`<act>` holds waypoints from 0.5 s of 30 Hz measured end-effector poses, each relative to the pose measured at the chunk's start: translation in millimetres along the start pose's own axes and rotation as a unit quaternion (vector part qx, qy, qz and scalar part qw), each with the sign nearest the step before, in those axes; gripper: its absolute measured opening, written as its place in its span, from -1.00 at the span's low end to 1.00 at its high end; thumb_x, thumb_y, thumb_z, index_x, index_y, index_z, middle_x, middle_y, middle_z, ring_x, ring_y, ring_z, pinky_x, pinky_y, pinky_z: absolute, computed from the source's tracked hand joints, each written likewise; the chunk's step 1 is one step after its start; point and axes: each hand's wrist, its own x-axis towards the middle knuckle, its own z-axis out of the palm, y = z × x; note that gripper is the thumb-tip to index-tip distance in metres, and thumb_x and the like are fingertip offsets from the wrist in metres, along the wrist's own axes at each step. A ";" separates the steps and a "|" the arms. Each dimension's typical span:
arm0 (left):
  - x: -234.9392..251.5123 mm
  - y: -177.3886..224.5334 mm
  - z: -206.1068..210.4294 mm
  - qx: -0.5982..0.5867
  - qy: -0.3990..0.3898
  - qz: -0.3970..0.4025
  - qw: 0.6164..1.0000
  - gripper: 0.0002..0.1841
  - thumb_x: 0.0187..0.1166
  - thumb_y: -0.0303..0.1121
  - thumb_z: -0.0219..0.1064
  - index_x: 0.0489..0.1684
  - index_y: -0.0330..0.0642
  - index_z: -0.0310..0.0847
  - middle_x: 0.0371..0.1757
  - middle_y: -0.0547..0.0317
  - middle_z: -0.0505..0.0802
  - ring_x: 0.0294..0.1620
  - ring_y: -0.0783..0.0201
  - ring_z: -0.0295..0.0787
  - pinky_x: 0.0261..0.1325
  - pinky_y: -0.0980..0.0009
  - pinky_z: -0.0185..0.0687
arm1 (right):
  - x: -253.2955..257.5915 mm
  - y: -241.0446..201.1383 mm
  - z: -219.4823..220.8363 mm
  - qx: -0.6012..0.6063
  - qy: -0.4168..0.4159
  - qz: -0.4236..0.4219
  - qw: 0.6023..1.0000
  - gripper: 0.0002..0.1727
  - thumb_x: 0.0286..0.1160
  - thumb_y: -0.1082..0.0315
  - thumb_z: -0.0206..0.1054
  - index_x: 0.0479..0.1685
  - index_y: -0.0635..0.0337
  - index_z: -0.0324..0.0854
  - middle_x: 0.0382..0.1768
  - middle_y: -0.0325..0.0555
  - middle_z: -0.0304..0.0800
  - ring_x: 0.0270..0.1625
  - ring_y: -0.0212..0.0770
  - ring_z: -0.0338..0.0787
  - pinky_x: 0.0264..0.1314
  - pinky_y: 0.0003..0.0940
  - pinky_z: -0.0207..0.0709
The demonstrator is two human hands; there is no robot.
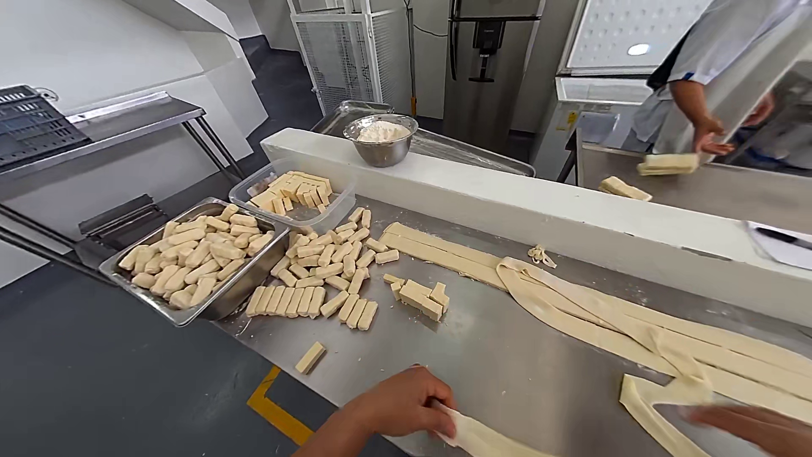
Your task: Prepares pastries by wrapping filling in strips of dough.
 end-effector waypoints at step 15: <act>58.5 -81.4 -34.8 0.359 0.500 -0.015 0.788 -0.66 0.50 -0.43 0.43 0.23 -0.17 0.83 -0.11 -0.22 0.80 -0.07 -0.13 0.81 0.09 0.05 0.78 | 174.6 -65.9 125.1 0.499 -0.107 -0.074 0.857 -0.87 0.64 0.41 0.16 -0.13 0.06 0.63 -0.37 -0.38 0.85 -0.33 -0.49 0.81 -0.21 -0.53 0.69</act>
